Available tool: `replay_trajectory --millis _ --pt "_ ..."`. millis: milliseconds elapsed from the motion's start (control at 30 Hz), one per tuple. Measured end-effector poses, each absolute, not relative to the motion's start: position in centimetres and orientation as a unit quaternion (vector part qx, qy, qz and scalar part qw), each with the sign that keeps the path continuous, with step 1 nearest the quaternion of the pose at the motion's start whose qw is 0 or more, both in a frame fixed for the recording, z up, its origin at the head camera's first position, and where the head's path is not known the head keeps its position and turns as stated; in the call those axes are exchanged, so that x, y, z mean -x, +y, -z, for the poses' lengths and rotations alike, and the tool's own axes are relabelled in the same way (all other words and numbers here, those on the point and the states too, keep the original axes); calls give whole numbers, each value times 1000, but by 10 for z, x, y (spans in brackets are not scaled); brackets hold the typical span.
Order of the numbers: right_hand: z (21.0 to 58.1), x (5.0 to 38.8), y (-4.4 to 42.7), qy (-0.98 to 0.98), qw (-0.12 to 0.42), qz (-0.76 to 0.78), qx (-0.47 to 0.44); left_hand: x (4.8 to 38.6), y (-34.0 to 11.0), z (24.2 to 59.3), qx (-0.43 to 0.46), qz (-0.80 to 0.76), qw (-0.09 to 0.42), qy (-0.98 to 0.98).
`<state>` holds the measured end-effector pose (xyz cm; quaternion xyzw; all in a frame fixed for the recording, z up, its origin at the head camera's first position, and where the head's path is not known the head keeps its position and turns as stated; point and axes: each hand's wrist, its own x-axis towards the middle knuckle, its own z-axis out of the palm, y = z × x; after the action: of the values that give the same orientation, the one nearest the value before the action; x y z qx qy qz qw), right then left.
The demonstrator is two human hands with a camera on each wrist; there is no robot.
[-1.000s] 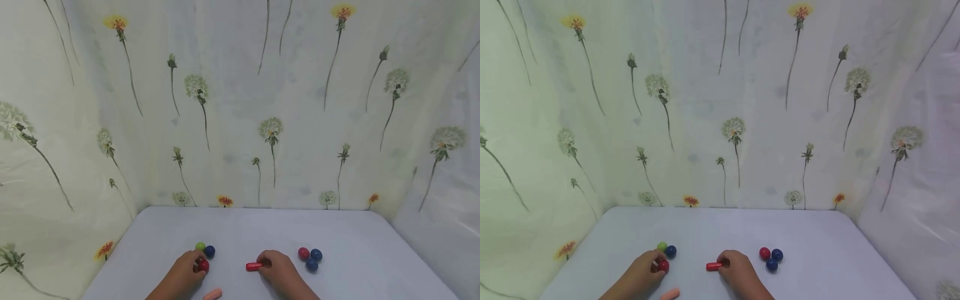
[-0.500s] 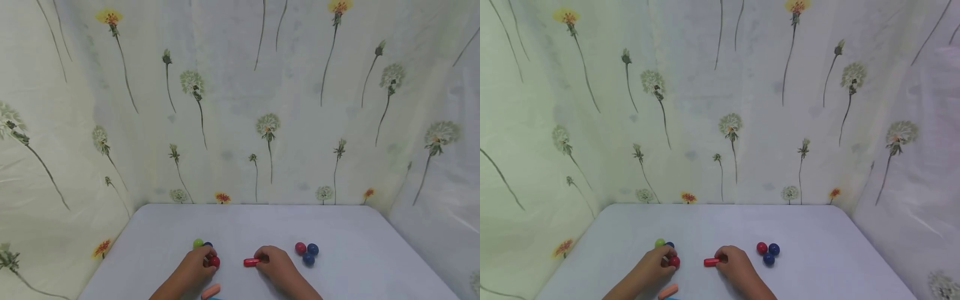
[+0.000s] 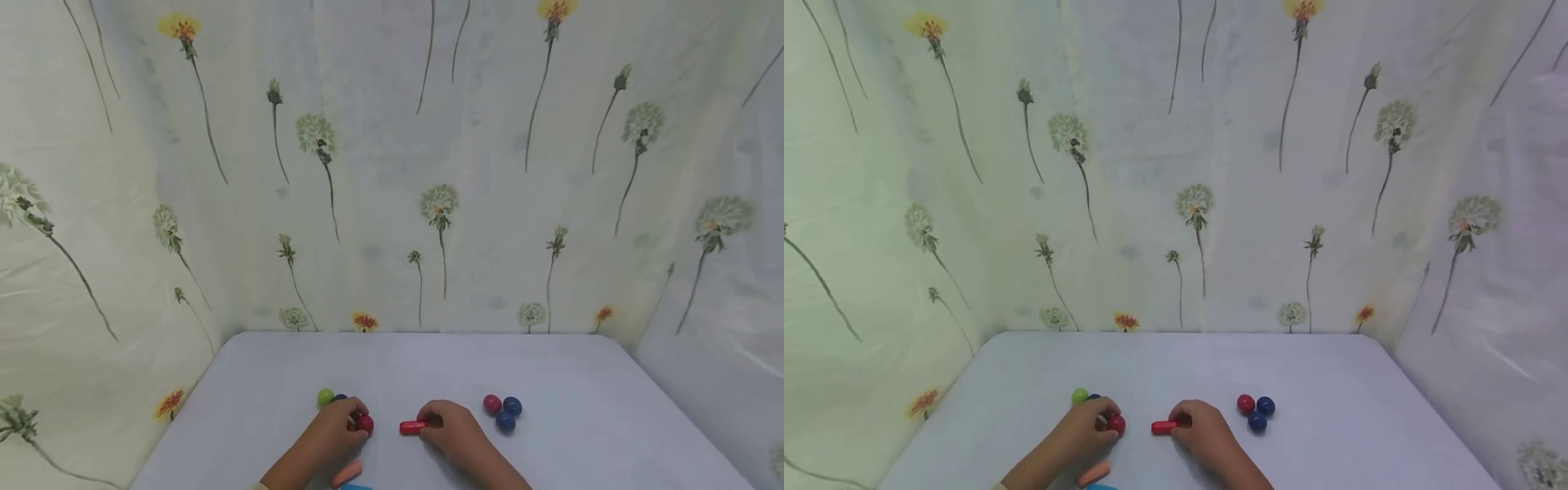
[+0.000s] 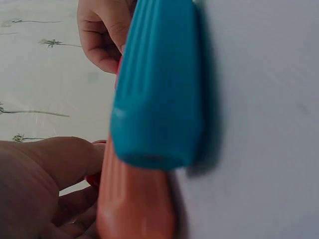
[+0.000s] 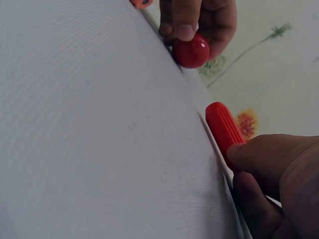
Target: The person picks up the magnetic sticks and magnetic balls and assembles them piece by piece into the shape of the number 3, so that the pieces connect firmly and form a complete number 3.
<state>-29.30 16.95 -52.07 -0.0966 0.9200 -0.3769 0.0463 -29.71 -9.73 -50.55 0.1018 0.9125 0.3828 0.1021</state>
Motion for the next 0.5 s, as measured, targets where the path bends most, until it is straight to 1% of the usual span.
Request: replay_trajectory --millis 267,500 --pt "519 294 171 918 57 382 92 305 -81 504 -97 -361 101 922" --pt "519 292 171 914 58 391 95 306 -72 501 -77 -357 115 924"
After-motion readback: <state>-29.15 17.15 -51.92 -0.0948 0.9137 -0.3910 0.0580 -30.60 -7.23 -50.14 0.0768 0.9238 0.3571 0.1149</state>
